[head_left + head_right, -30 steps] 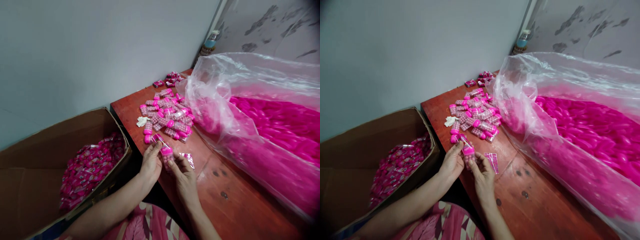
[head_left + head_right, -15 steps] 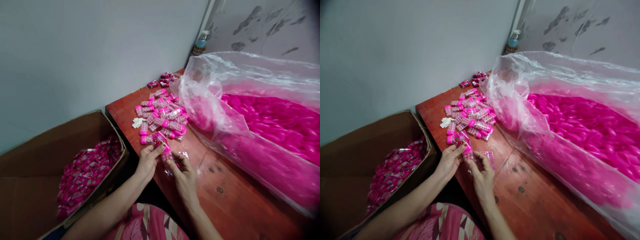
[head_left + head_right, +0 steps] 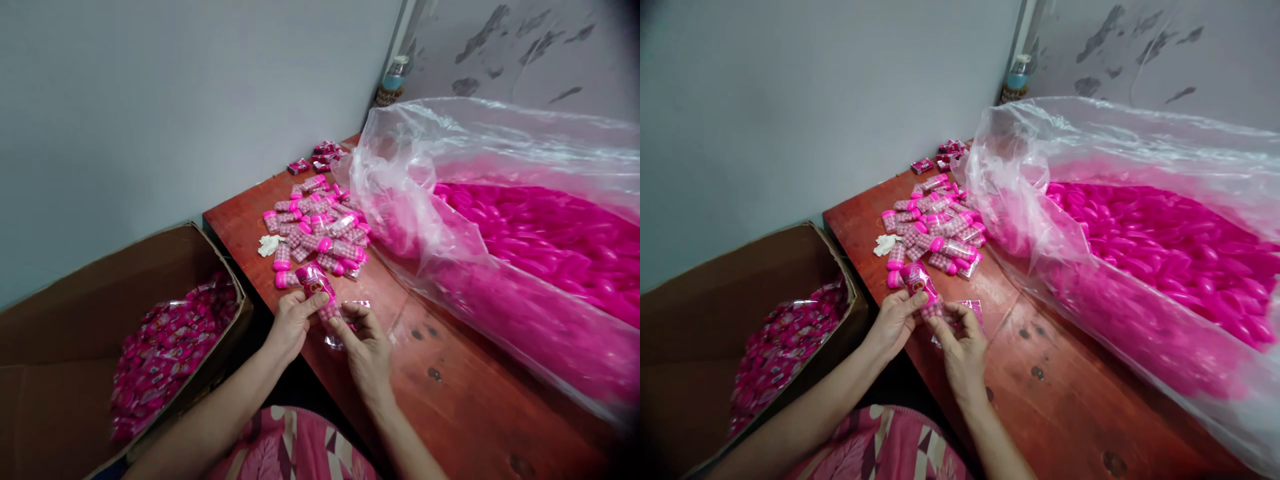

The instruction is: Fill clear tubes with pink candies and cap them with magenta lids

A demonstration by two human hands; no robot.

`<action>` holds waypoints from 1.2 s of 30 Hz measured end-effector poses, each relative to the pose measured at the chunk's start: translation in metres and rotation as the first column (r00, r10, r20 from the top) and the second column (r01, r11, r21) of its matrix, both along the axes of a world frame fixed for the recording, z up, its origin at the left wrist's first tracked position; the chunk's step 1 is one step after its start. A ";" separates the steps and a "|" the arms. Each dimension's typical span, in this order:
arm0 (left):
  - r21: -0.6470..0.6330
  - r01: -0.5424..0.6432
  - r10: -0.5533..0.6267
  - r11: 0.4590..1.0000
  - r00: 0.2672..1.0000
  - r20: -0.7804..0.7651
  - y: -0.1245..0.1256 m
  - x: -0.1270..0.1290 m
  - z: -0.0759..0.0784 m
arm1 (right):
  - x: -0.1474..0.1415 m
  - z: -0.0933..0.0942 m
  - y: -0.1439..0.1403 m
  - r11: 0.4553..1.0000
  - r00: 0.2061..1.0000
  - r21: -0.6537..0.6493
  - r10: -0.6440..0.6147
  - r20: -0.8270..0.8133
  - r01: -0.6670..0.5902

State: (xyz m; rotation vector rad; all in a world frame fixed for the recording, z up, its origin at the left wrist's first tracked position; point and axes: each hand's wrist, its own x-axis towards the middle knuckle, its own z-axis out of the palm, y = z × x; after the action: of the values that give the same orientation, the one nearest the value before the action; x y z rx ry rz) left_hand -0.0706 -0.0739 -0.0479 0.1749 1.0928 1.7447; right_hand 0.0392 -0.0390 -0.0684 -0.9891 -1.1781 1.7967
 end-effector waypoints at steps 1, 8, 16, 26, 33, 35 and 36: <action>-0.004 0.013 -0.013 1.000 1.000 -0.010 0.000 -0.001 0.000 | 0.000 -0.001 0.001 0.999 0.999 -0.047 0.018 -0.040 -0.020; -0.052 0.023 -0.026 0.998 0.999 -0.042 -0.001 -0.001 0.000 | 0.002 -0.001 0.001 0.995 0.996 0.101 -0.026 0.084 0.017; -0.021 0.137 -0.137 0.990 0.991 0.000 -0.004 0.002 0.004 | 0.001 0.004 0.010 0.974 0.985 -0.218 0.019 -0.169 -0.056; 0.002 0.010 -0.010 1.000 0.996 0.088 -0.001 0.005 -0.006 | 0.006 -0.005 0.002 0.919 0.971 0.394 -0.099 0.219 0.005; 0.006 0.161 -0.161 0.987 0.987 -0.011 -0.003 -0.005 -0.001 | 0.002 0.000 0.007 0.987 0.989 -0.141 0.056 -0.136 -0.076; -0.023 0.148 -0.148 0.989 0.988 -0.034 -0.003 -0.004 -0.001 | 0.003 0.000 0.005 0.997 0.997 -0.064 0.038 -0.062 -0.042; -0.042 0.120 -0.122 0.992 0.991 -0.055 -0.003 -0.003 -0.002 | 0.004 0.000 0.004 0.999 1.000 0.029 0.016 0.011 -0.016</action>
State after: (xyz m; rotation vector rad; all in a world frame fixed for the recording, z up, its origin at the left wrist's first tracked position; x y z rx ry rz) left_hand -0.0734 -0.0765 -0.0499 0.2642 1.1332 1.6180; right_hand 0.0432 -0.0347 -0.0689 -0.9764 -1.2185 1.7835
